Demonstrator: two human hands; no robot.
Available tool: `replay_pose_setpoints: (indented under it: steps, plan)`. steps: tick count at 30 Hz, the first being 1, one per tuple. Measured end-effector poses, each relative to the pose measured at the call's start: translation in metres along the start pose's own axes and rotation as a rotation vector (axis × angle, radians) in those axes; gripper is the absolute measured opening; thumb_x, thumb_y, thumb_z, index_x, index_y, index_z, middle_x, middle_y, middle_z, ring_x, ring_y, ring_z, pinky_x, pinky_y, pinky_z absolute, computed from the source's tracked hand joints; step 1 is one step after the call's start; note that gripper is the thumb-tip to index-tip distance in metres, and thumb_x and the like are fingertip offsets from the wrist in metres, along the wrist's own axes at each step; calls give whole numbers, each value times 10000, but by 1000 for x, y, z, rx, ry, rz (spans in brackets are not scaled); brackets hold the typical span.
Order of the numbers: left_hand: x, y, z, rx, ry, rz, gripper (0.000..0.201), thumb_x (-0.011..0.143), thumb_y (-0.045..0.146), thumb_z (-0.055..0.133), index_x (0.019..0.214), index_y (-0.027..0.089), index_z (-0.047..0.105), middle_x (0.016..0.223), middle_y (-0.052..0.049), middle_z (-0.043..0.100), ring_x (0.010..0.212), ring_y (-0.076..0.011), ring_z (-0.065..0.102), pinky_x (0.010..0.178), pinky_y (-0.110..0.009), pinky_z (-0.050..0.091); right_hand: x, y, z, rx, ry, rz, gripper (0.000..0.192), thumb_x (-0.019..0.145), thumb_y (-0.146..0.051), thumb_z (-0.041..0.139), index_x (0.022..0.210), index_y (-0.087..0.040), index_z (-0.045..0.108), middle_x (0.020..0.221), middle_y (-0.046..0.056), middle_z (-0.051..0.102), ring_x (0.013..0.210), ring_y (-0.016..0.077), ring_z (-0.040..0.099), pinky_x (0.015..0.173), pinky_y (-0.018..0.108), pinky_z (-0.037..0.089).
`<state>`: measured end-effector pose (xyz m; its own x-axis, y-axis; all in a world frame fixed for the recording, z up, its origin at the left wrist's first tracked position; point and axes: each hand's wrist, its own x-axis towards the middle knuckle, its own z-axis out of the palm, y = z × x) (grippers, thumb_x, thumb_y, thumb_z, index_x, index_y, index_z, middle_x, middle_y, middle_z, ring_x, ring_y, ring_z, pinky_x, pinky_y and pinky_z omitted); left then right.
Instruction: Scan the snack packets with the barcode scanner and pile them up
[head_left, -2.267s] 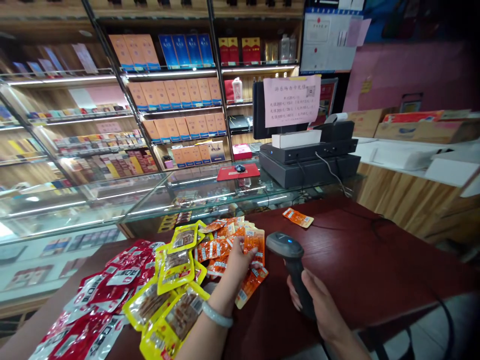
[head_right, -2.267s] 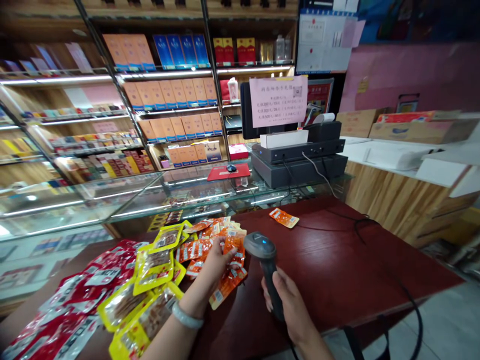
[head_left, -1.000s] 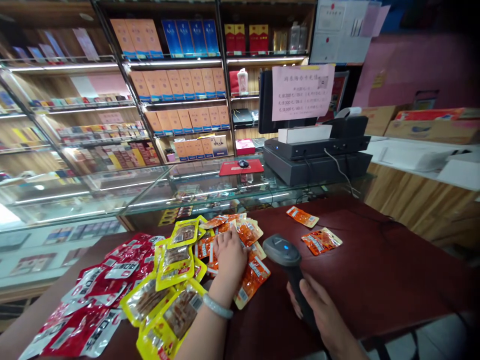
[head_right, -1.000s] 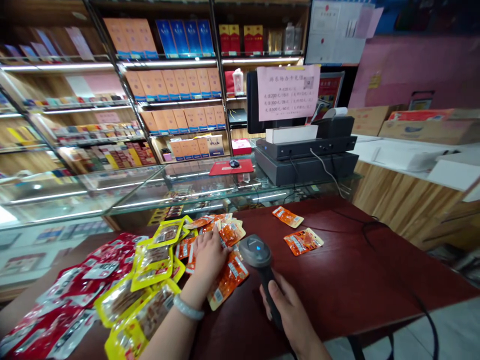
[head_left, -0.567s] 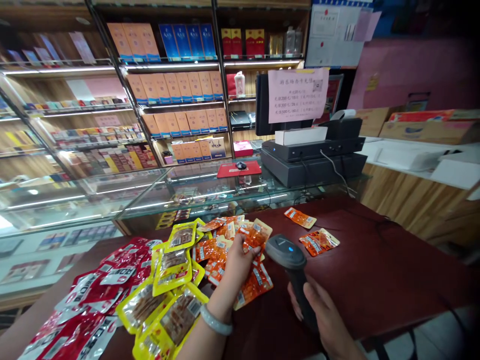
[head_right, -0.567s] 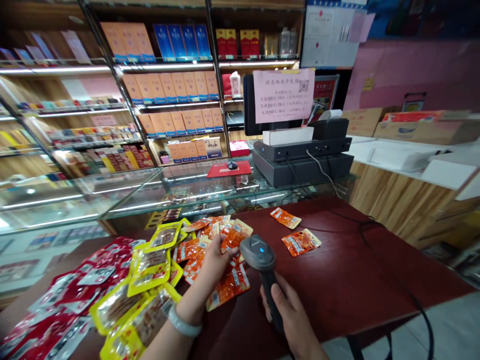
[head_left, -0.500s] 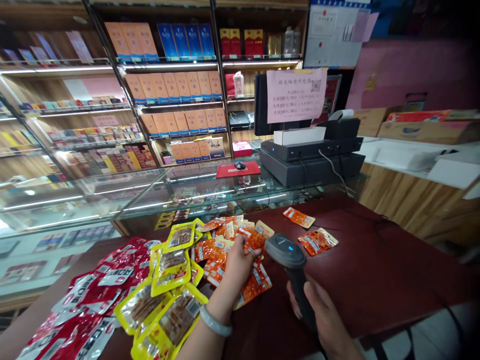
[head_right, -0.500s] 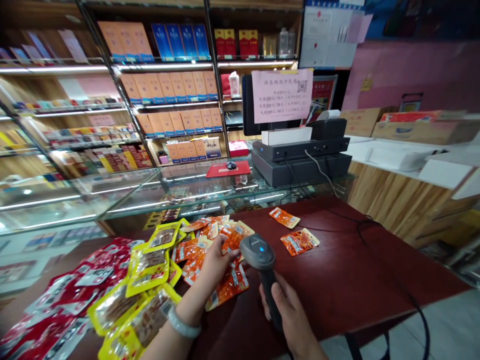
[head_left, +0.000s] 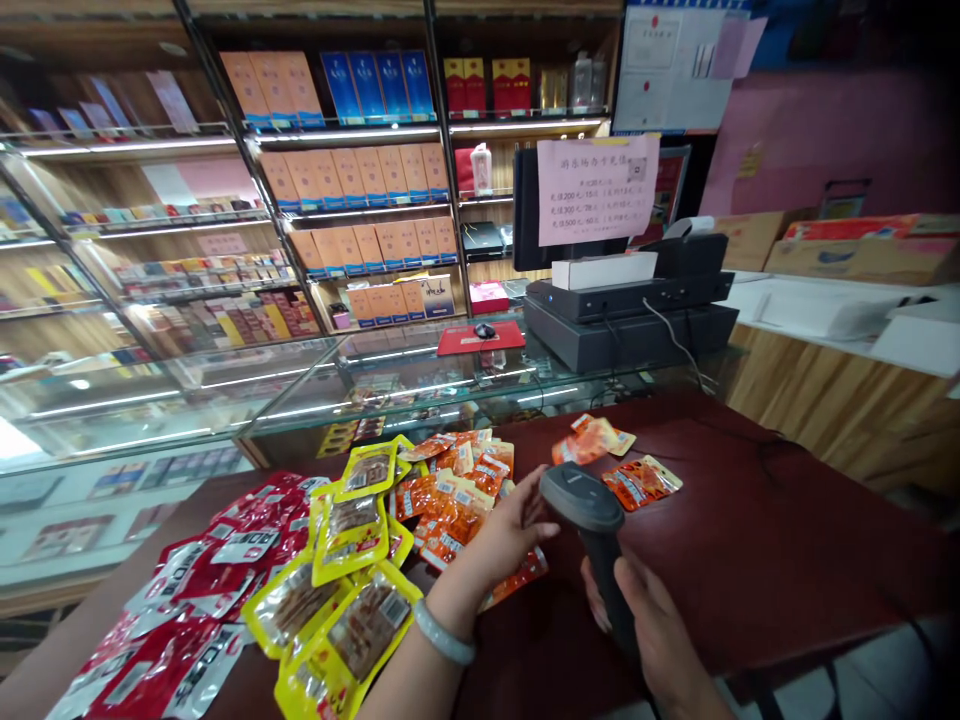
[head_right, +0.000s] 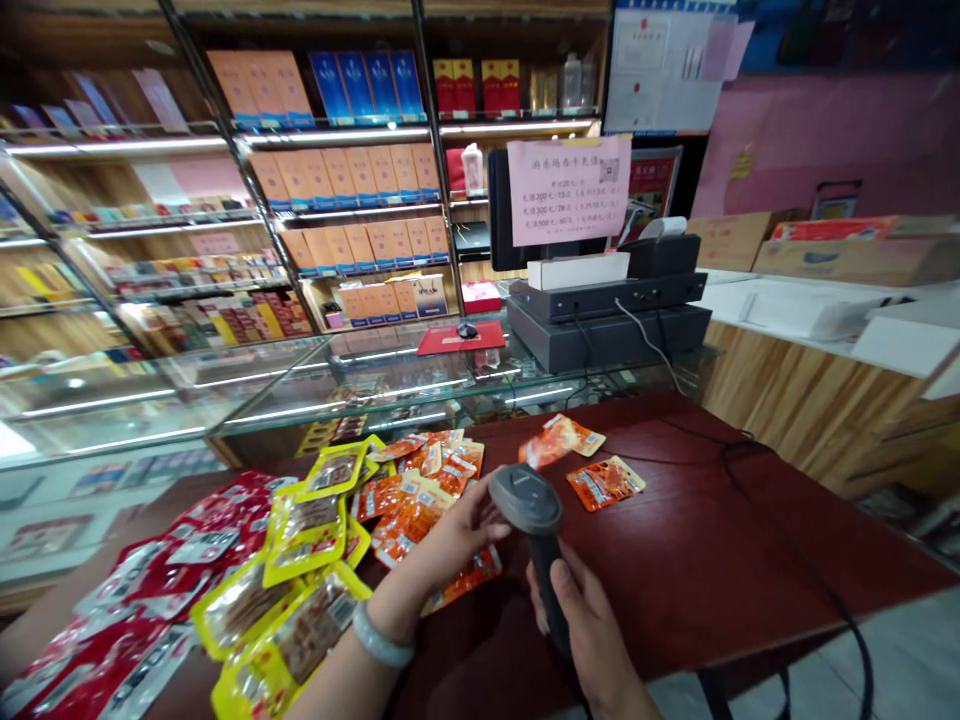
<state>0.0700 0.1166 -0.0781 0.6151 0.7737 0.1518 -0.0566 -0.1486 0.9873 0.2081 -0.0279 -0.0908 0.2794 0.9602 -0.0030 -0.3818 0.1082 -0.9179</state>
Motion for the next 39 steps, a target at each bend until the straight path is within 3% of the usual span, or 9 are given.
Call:
replay_pose_setpoints:
  steps: [3,8,15,19,23,27,31,33,39]
  plan:
    - [-1,6,-13,457,144,70,694,721,148,682,1385,244,505,1411,-110,550,1326,-264,486,1136,-464,357,0,-2,0,27,14,22,477,828,-641,630,800,-165,645,611,-5,538,502,110,431,477,237,345]
    - [-8,15,-35,1196,357,16,513,776,264,686,1268,142,608,1290,-165,615,1263,-331,500,1120,-508,336,1,-1,0,85,38,58,465,797,-631,679,884,-175,652,647,4,580,514,112,449,480,233,371]
    - [-13,7,-28,1362,306,-31,627,795,474,666,1336,177,553,1391,-163,551,1344,-371,415,1138,-553,250,2,0,1,108,52,78,449,784,-617,704,898,-186,648,681,5,598,527,111,460,488,229,380]
    - [-5,3,-34,1414,437,-111,599,906,399,529,1398,62,473,1346,-236,573,1314,-357,457,1133,-560,235,1,1,0,89,28,88,440,808,-609,682,841,-173,640,667,-2,572,528,109,451,489,228,368]
    - [-1,4,-40,1467,430,-98,600,843,328,614,1385,97,502,1200,-188,657,1188,-334,527,1140,-556,201,0,1,0,48,0,88,429,831,-600,659,854,-172,642,653,-10,546,532,116,444,486,233,354]
    - [-1,7,-39,1435,466,-43,586,770,308,689,1318,134,576,1150,-148,657,1118,-318,540,1128,-519,230,1,-3,3,26,-12,71,451,813,-628,658,838,-178,647,638,-15,531,516,120,422,477,242,340]
    - [2,12,-42,1242,541,27,216,794,308,669,973,197,716,940,-73,693,968,-267,573,1073,-479,309,1,-3,3,38,-4,72,447,808,-629,663,831,-184,639,641,-16,534,516,117,422,480,239,335]
    - [3,16,-46,1091,607,75,126,827,302,631,862,218,719,865,-45,701,915,-241,582,1029,-452,350,0,-2,2,32,-3,72,437,822,-622,652,850,-186,639,640,-18,537,522,117,427,489,236,343]
    - [3,22,-55,380,868,169,252,831,433,623,810,188,677,762,-8,655,736,-157,567,724,-279,442,-1,1,-1,-15,-31,45,451,855,-617,612,809,-170,646,619,-21,519,524,111,425,486,229,332]
